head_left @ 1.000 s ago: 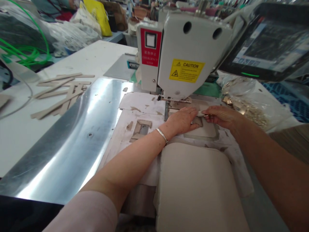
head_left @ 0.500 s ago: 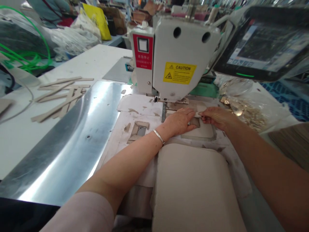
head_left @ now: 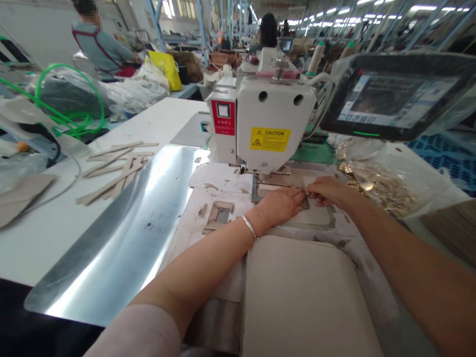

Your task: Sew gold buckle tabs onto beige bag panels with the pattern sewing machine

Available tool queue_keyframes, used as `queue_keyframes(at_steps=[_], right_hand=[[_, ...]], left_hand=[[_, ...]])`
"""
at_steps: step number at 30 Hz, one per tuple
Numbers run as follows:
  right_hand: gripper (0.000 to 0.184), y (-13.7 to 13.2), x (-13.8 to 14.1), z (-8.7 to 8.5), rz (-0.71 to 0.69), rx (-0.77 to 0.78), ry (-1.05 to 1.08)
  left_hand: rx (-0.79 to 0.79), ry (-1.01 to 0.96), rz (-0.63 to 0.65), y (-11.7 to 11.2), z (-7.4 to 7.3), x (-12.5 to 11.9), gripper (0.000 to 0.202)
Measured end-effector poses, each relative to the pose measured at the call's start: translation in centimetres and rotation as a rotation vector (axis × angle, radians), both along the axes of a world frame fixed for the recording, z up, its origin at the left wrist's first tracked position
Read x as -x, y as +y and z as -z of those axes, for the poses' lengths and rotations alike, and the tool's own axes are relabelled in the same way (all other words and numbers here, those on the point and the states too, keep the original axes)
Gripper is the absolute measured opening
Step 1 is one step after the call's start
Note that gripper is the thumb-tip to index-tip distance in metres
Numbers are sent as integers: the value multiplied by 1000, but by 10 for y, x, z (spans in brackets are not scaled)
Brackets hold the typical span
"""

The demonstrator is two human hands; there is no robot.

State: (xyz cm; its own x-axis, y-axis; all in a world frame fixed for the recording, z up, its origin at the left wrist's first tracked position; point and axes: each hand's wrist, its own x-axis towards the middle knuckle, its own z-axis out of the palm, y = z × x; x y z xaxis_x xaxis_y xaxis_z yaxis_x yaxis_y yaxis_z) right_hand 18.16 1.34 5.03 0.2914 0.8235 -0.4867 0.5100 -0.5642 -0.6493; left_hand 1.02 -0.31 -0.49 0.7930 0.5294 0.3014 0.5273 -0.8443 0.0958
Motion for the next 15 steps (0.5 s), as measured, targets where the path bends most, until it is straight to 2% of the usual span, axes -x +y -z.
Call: queue_keyframes(at_steps=[3, 6, 10, 15], right_hand=[[22, -3, -3, 3, 1, -24, 25], [21, -4, -7, 9, -9, -68, 21], [20, -4, -11, 12, -43, -62, 2], [19, -4, -12, 13, -58, -43, 16]], left_hand=[[18, -20, -61, -3, -2, 11, 40], [22, -23, -140, -7, -4, 35, 35], [-18, -1, -186, -16, -7, 63, 33], [-34, 53, -299, -32, -12, 69, 22]])
